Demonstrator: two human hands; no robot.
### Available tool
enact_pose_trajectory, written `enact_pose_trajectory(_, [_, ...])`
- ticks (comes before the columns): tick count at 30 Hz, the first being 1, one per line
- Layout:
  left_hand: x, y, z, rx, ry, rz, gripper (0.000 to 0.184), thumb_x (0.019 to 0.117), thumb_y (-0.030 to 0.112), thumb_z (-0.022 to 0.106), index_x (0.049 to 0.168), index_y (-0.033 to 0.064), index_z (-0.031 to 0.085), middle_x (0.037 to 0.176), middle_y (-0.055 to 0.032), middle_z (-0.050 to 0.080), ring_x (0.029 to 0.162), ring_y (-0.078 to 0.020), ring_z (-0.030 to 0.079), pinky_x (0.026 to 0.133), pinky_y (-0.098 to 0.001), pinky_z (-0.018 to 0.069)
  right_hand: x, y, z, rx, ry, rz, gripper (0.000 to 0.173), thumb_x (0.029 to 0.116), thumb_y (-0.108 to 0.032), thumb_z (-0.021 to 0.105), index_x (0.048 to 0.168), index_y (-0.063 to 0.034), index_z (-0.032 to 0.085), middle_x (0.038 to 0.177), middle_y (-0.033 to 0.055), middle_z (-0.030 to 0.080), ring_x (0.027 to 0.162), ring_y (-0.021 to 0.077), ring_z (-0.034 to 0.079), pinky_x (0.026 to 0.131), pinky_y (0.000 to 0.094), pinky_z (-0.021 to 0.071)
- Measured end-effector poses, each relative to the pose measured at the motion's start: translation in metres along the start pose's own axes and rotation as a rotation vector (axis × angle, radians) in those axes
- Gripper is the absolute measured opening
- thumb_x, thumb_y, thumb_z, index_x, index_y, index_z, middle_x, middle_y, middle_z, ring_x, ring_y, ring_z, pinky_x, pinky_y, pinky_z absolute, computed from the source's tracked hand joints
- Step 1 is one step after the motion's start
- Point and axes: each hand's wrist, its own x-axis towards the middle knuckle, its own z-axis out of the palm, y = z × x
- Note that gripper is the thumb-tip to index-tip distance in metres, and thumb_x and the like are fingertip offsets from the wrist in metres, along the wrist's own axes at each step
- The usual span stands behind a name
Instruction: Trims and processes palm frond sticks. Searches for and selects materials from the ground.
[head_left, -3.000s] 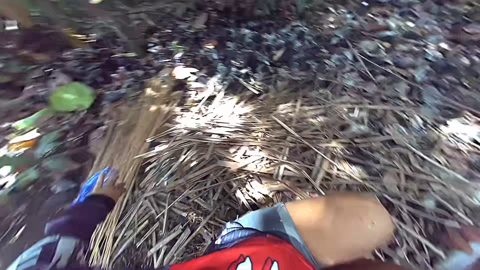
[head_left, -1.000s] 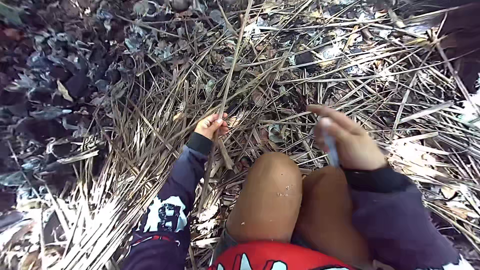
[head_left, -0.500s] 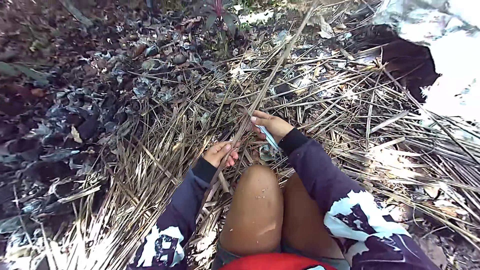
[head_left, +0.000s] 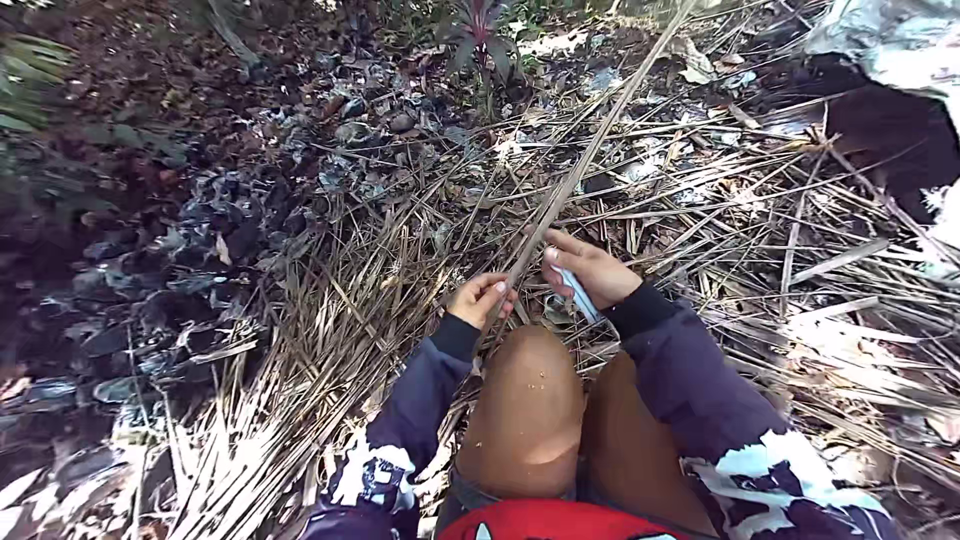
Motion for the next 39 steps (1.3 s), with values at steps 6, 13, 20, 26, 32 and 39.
enact_pose_trajectory(6, [0.002, 0.015, 0.019, 0.061, -0.003, 0.184, 0.022, 0.1081, 0.007, 0.043, 0.116, -0.0066, 0.059, 0.075, -0.0021, 0.069, 0.059, -0.0025, 0.062, 0.057, -0.0187, 0.0527, -0.007, 0.004, 0.005, -0.004, -0.095, -0.004, 0.039, 0.1043, -0.015, 0.043, 0.143, -0.0077, 0.048, 0.069, -0.0061, 0.054, 0.049, -0.0003, 0.047, 0.047, 0.0154, 0.0428])
enact_pose_trajectory(13, [0.002, 0.029, 0.029, 0.112, 0.079, 0.190, 0.026, 0.1084, 0.008, 0.046, 0.126, -0.0068, 0.059, 0.065, 0.0001, 0.063, 0.049, 0.0006, 0.054, 0.048, -0.0155, 0.0470, -0.011, 0.005, 0.005, -0.221, -0.176, -0.058, 0.044, 0.1038, -0.011, 0.044, 0.148, -0.0065, 0.045, 0.072, -0.0029, 0.057, 0.050, 0.0006, 0.045, 0.047, 0.0167, 0.0393])
enact_pose_trajectory(20, [0.019, 0.011, 0.001, -0.584, -0.629, -0.100, 0.029, 0.1045, 0.017, 0.033, 0.089, 0.0174, 0.058, 0.051, 0.0109, 0.050, 0.039, 0.0005, 0.050, 0.040, -0.0145, 0.0434, -0.011, 0.004, -0.013, -0.325, -0.258, -0.119, 0.043, 0.0997, -0.014, 0.051, 0.141, -0.0030, 0.054, 0.068, -0.0057, 0.054, 0.052, -0.0024, 0.045, 0.051, 0.0155, 0.0394])
enact_pose_trajectory(26, [0.015, -0.008, -0.018, 0.061, -0.243, -0.088, 0.027, 0.1097, 0.010, 0.035, 0.102, 0.0025, 0.059, 0.057, 0.0098, 0.053, 0.046, 0.0021, 0.050, 0.047, -0.0128, 0.0436, 0.000, -0.006, -0.006, -0.908, 0.278, 0.080, 0.047, 0.1072, -0.027, 0.053, 0.153, -0.0149, 0.049, 0.126, 0.0251, 0.067, 0.114, 0.0463, 0.064, 0.099, 0.0684, 0.0443])
enact_pose_trajectory(32, [0.002, -0.071, -0.093, 0.578, -0.133, 0.049, 0.030, 0.1068, 0.015, 0.043, 0.115, -0.0076, 0.061, 0.073, -0.0016, 0.060, 0.057, -0.0043, 0.053, 0.059, -0.0229, 0.0482, 0.001, -0.030, -0.062, -0.825, 0.639, 0.236, 0.049, 0.1095, -0.029, 0.047, 0.157, -0.0196, 0.042, 0.138, 0.0264, 0.059, 0.128, 0.0487, 0.055, 0.105, 0.0695, 0.0380])
enact_pose_trajectory(39, [-0.016, -0.139, -0.202, 0.892, 0.188, 0.266, 0.035, 0.1029, 0.012, 0.047, 0.112, -0.0161, 0.064, 0.091, -0.0325, 0.068, 0.083, -0.0455, 0.067, 0.083, -0.0632, 0.0503, -0.021, -0.055, -0.124, -0.702, 0.947, 0.240, 0.049, 0.1103, -0.024, 0.044, 0.156, -0.0070, 0.039, 0.147, 0.0274, 0.051, 0.137, 0.0459, 0.047, 0.112, 0.0646, 0.0341])
